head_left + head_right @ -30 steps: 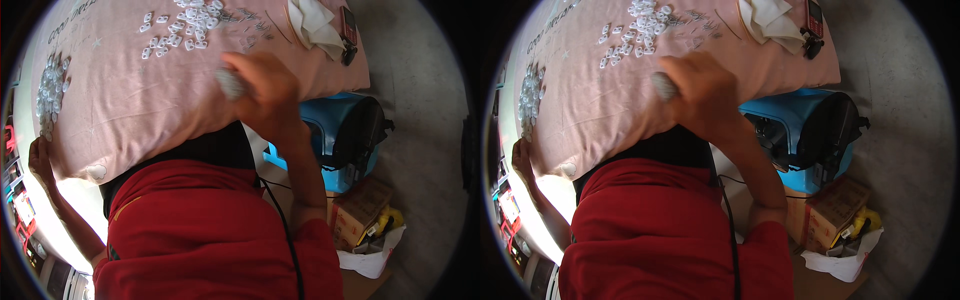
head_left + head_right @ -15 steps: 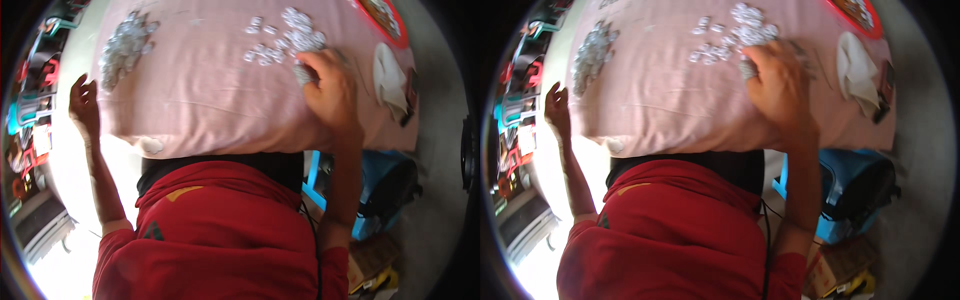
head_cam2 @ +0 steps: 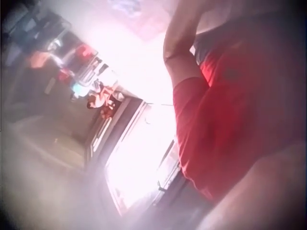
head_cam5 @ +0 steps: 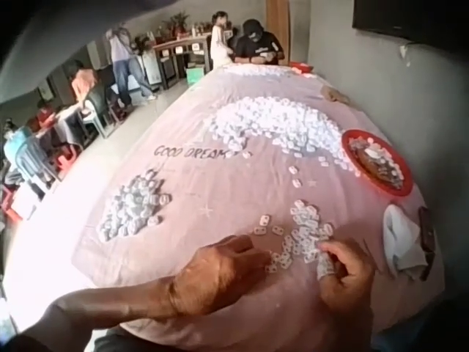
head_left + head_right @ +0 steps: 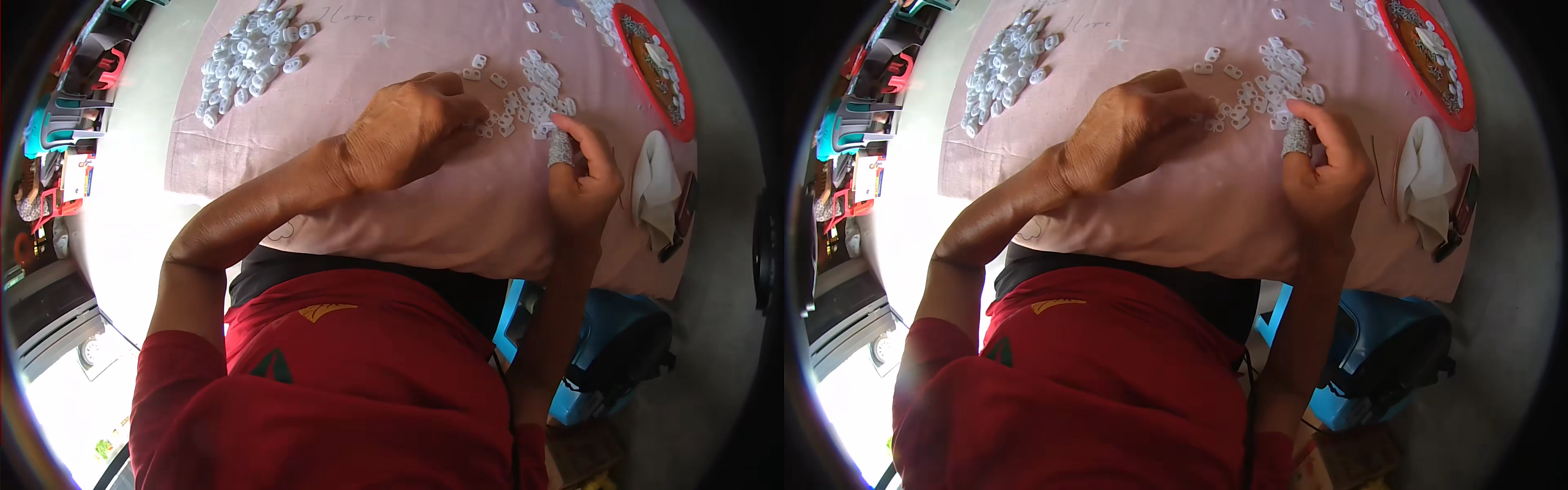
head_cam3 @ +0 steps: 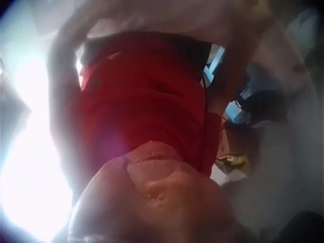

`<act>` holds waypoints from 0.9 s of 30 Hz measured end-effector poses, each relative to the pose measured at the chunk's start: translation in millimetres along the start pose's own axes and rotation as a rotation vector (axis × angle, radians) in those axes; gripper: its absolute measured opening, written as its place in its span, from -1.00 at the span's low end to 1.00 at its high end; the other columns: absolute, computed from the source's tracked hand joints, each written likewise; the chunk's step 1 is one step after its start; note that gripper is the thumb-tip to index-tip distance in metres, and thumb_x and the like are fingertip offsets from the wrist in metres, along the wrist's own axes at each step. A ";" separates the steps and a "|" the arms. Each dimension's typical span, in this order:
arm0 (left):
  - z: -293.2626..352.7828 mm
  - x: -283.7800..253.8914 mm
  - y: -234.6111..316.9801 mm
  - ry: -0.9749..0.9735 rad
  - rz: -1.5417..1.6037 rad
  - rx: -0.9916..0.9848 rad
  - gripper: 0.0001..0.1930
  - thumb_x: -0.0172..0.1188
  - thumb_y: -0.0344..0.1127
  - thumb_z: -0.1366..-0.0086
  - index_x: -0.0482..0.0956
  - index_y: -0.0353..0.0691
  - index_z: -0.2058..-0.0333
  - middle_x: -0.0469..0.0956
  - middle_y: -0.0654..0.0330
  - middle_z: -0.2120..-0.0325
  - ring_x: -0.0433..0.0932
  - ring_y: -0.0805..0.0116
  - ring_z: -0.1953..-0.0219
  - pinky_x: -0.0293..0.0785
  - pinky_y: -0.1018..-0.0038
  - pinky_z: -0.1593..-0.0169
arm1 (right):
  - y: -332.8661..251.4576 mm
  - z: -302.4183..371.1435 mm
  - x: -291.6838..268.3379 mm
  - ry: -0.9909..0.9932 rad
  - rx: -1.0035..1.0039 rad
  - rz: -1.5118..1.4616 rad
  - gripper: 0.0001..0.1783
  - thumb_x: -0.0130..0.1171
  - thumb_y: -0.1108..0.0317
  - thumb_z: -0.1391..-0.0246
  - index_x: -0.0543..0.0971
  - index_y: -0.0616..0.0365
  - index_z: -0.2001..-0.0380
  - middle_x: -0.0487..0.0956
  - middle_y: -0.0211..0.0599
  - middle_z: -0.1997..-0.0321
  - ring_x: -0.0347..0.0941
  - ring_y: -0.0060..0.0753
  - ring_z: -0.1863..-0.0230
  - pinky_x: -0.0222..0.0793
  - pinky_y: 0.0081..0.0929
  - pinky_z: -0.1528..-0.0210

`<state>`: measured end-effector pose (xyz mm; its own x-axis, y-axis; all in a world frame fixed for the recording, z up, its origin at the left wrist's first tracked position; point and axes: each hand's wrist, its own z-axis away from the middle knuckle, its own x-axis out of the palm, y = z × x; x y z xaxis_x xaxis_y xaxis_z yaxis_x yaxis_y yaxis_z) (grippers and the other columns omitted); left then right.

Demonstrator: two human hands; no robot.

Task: The person assembles small white plastic components by manually connecting plastic fasteners to plastic parts.

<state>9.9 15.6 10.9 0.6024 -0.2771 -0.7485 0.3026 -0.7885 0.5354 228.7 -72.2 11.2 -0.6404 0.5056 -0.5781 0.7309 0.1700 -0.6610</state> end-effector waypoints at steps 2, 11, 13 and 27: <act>-3.4 0.5 -1.6 -0.021 0.020 -0.023 -0.81 0.20 -0.36 -0.17 0.59 -0.19 0.22 0.53 0.06 0.40 0.55 0.03 0.35 0.49 0.24 0.27 | 7.1 1.1 -2.5 0.001 -0.012 0.024 -0.61 -0.03 0.68 0.19 0.63 0.20 0.27 0.57 -0.26 0.36 0.50 -0.38 0.33 0.38 -0.52 0.28; -38.8 2.7 -21.4 0.109 -0.103 0.079 -0.80 0.23 -0.36 -0.14 0.59 -0.22 0.23 0.55 0.06 0.33 0.56 0.06 0.30 0.51 0.29 0.24 | 4.7 0.2 -1.8 0.123 -0.117 0.075 -0.68 0.04 0.67 0.04 0.65 0.21 0.22 0.59 -0.34 0.35 0.50 -0.54 0.31 0.38 -0.60 0.25; -41.2 6.9 -30.1 0.178 -0.250 0.306 -0.79 0.23 -0.36 -0.14 0.59 -0.23 0.23 0.56 0.05 0.31 0.56 0.06 0.30 0.51 0.29 0.23 | 6.1 0.3 -0.4 0.184 -0.022 0.047 -0.69 0.04 0.67 0.02 0.65 0.22 0.21 0.60 -0.34 0.35 0.51 -0.54 0.30 0.40 -0.59 0.23; -38.8 6.7 -28.2 -0.001 0.209 -0.012 -0.84 0.30 -0.38 -0.13 0.64 -0.23 0.28 0.54 0.10 0.42 0.57 0.21 0.41 0.51 0.39 0.29 | 11.4 0.8 -6.1 0.614 0.229 -0.059 -0.78 0.06 0.54 -0.14 0.62 0.37 0.19 0.65 -0.21 0.29 0.54 -0.48 0.29 0.46 -0.62 0.19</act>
<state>34.0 57.3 6.0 0.6522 -0.4347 -0.6210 0.1796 -0.7073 0.6838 240.7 -74.0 6.8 -0.3774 0.9031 -0.2049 0.5864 0.0618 -0.8076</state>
